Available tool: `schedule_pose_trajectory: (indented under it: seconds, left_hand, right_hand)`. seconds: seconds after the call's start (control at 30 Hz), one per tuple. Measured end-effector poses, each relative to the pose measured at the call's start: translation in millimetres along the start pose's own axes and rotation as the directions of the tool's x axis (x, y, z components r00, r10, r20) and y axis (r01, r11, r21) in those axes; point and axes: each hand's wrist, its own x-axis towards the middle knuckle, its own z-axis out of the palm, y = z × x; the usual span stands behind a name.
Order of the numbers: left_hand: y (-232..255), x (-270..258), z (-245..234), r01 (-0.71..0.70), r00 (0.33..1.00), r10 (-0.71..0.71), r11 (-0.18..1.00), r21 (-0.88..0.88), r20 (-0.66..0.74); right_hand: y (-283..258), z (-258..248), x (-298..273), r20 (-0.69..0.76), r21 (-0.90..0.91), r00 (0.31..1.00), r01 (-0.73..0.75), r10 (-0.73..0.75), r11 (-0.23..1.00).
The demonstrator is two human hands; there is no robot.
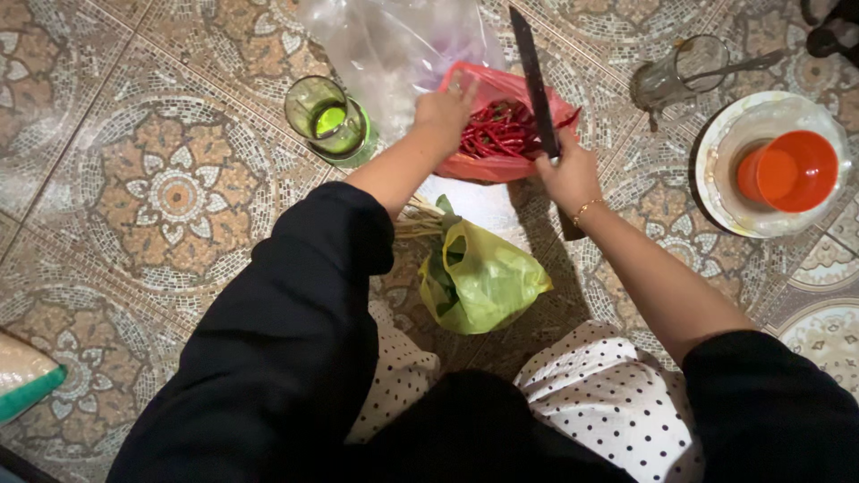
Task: The person transfers small purple onions from a plastic bag into a blender jar. Then, using a large knife, they cut the stems off red chilies and place the chilies into the same blender jar.
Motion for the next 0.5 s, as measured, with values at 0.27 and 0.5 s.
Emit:
schedule_pose_trajectory:
  seconds: [0.27,0.5]
  left_hand:
    - [22,-40,13,-0.621,0.643,0.673,0.738,0.264,-0.367]
    - [42,-67,8,-0.711,0.698,0.659,0.685,-0.159,-0.279]
  right_hand:
    - [35,-14,16,-0.156,-0.094,0.988,-0.010,-0.005,0.996]
    - [42,-23,24,-0.094,0.208,0.945,-0.290,0.314,0.934]
